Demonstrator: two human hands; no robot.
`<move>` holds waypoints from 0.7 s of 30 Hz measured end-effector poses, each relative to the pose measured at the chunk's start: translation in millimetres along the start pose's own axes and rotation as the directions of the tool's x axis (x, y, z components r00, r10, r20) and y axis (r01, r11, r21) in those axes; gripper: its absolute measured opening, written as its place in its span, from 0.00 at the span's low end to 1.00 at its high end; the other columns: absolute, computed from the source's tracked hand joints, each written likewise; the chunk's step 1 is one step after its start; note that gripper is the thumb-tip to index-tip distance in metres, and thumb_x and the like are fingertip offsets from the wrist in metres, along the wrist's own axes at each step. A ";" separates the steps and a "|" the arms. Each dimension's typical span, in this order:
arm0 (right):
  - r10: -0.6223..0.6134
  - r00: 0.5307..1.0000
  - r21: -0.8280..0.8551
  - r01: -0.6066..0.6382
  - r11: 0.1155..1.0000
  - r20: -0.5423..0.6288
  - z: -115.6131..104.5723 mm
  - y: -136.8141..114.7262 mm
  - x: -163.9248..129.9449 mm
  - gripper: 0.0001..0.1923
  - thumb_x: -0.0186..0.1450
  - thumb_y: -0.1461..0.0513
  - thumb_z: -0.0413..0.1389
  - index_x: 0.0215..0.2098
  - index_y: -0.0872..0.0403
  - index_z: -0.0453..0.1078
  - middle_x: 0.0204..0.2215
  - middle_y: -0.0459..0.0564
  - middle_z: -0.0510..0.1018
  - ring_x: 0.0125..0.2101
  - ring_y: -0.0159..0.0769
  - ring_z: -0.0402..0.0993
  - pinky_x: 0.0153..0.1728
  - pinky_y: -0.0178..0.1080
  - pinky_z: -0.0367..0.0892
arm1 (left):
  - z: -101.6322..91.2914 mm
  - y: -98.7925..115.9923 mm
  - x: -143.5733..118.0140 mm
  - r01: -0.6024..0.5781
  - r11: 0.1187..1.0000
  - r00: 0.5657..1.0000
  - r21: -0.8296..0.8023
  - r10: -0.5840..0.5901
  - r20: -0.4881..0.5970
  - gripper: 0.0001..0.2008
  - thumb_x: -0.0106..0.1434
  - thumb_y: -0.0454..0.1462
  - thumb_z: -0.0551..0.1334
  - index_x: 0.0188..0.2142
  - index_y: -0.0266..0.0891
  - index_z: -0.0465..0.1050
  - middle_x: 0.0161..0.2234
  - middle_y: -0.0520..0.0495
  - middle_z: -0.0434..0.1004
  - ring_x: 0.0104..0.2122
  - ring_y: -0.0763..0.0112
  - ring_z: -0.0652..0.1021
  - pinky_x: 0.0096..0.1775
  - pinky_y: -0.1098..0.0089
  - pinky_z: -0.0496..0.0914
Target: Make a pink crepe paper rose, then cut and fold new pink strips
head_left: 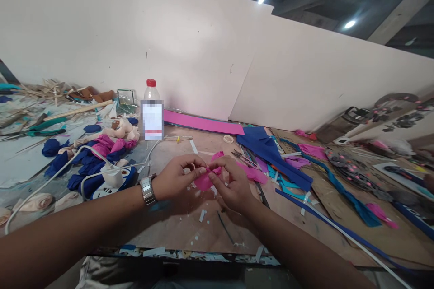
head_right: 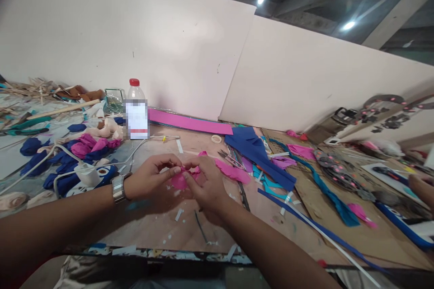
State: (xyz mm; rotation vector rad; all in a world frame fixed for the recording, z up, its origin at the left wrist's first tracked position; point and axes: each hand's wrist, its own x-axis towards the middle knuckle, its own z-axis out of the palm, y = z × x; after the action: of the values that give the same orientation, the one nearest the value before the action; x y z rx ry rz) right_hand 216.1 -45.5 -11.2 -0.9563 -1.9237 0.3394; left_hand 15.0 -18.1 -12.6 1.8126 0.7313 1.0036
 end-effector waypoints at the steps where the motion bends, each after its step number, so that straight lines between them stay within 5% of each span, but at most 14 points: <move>1: 0.003 1.000 0.006 -0.003 1.000 -0.001 -0.5 -0.8 0.2 0.05 0.68 0.60 0.58 0.42 0.50 0.73 0.37 0.49 0.80 0.39 0.40 0.74 0.42 0.43 0.66 | -0.2 -0.3 0.2 0.002 1.000 1.000 -0.017 -0.002 -0.006 0.12 0.69 0.43 0.61 0.38 0.36 0.77 0.35 0.47 0.79 0.35 0.70 0.75 0.40 0.70 0.68; 13: -0.015 1.000 -0.049 0.014 0.999 -0.011 -1.2 0.6 1.9 0.03 0.68 0.60 0.59 0.36 0.50 0.73 0.32 0.47 0.79 0.36 0.39 0.73 0.41 0.43 0.64 | -0.3 -5.8 0.7 0.017 0.996 0.999 -0.086 -0.014 0.031 0.14 0.69 0.45 0.61 0.38 0.35 0.76 0.35 0.46 0.78 0.36 0.69 0.75 0.41 0.69 0.68; 21: -0.073 0.997 -0.018 0.074 0.997 0.034 0.6 2.4 2.6 0.06 0.69 0.62 0.58 0.43 0.48 0.75 0.37 0.47 0.81 0.39 0.39 0.75 0.43 0.44 0.66 | 1.2 -8.8 1.2 0.101 0.986 0.993 -0.136 -0.090 0.082 0.17 0.68 0.48 0.61 0.37 0.35 0.75 0.33 0.48 0.76 0.33 0.70 0.73 0.39 0.69 0.67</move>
State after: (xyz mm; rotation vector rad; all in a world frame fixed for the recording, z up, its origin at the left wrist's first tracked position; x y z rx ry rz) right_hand 216.1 -41.9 -11.2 -0.8946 -1.9906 0.2964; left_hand 16.1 -13.9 -20.5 1.6692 0.6777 0.8964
